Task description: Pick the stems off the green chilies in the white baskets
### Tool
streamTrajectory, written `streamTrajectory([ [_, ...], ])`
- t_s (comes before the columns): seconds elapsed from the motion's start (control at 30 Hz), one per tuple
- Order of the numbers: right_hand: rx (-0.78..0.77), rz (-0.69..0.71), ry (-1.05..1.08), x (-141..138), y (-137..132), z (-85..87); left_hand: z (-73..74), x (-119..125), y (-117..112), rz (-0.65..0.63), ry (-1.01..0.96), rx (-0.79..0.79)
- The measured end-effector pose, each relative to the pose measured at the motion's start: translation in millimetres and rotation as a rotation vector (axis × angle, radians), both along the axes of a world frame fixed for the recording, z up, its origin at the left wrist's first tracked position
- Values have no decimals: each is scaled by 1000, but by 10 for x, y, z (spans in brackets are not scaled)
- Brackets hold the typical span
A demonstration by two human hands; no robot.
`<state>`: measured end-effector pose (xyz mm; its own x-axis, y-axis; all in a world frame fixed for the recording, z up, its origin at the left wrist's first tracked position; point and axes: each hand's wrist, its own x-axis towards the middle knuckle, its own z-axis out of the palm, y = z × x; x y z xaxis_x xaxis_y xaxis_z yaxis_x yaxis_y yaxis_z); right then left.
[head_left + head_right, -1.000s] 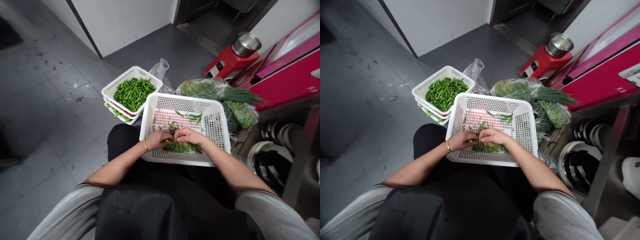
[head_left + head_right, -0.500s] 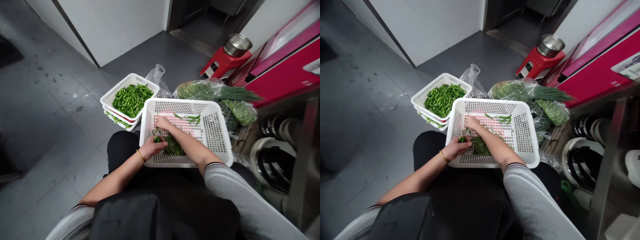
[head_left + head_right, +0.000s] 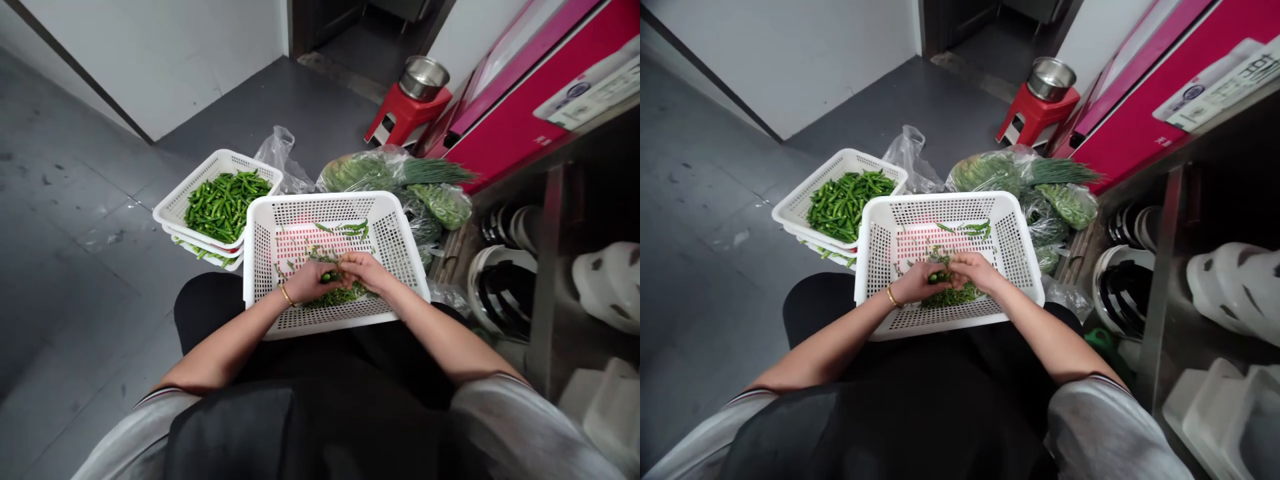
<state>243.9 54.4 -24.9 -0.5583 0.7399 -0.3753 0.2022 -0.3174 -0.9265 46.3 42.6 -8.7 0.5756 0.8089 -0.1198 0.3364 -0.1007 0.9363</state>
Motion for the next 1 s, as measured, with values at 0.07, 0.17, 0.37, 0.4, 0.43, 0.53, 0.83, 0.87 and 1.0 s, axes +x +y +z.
streamTrajectory([
  [0.07, -27, 131, -71, 106, 193, -79, 23, -5, 58, -1, -144, -153],
  [0.17, 303, 182, -598, 13, 637, -217, -11, -69, 219, 251, -346, -548],
  [0.37, 560, 286, -1148, -463, 1088, -417, -299, -103, 646, 768, -433, -932],
  [0.4, 554, 290, -1135, -465, 1054, -417, -359, -71, 693, 786, -428, -924],
  [0.43, 553, 283, -1114, -441, 1004, -405, -412, -31, 728, 791, -418, -922],
  [0.53, 566, 240, -1033, -323, 884, -342, -493, 86, 771, 754, -387, -958],
  [0.83, 513, 130, -1137, -681, 1161, -620, -281, -158, 610, 748, -390, -766],
  [0.87, 478, 123, -1098, -692, 1135, -607, -281, -193, 582, 763, -394, -760],
  [1.0, 116, 5, -606, -563, 782, -382, -331, -178, 452, 652, -415, -795],
])
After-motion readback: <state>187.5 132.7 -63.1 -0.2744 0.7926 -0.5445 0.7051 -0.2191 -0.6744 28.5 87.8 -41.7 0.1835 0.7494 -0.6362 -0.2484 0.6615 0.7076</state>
